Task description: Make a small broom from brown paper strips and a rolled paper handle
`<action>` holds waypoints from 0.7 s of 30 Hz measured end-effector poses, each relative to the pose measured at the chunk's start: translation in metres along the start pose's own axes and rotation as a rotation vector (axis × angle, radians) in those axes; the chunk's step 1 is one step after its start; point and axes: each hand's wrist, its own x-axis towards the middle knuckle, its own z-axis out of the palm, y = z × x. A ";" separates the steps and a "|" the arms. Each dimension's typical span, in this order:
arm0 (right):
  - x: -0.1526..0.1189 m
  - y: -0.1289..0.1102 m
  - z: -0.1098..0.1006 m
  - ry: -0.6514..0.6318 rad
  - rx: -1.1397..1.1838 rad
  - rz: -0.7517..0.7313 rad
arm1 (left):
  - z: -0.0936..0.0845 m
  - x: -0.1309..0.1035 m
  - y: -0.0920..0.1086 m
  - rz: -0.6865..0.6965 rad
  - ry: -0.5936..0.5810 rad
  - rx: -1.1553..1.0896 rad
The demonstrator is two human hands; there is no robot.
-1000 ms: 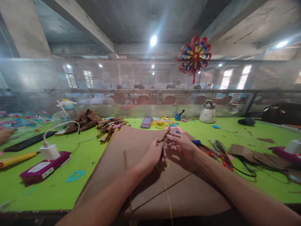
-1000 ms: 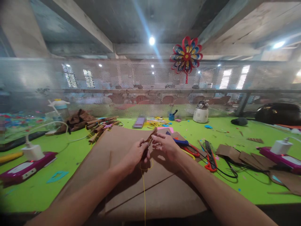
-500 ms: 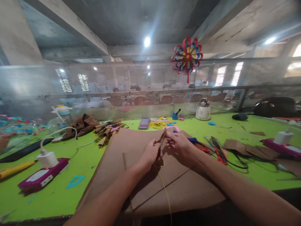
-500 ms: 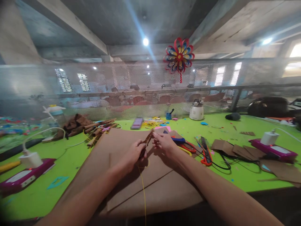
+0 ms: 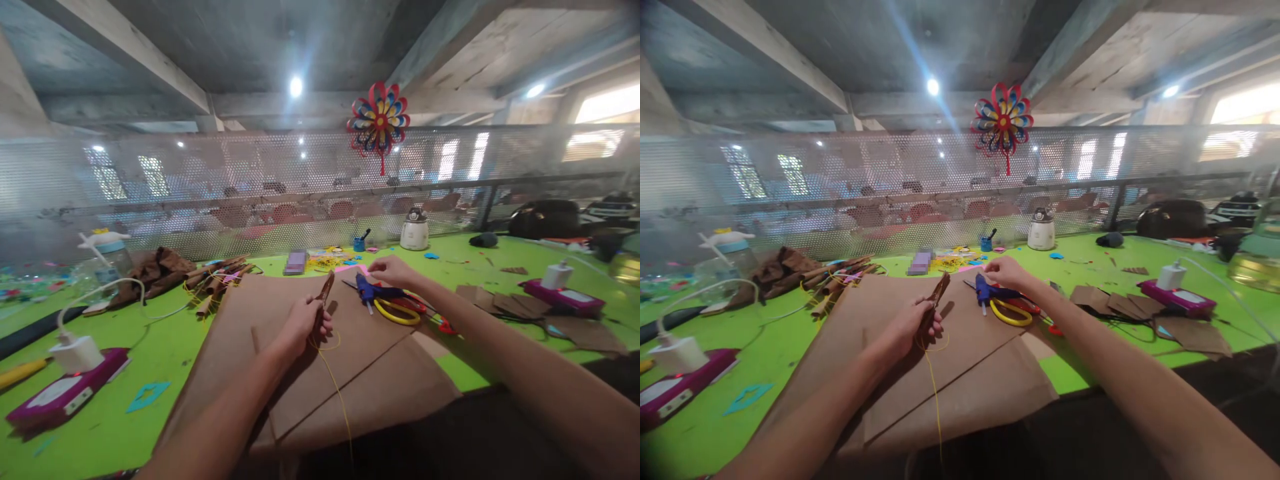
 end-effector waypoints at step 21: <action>-0.024 0.018 -0.003 0.020 -0.471 -0.199 | -0.005 0.006 -0.005 0.006 0.085 0.011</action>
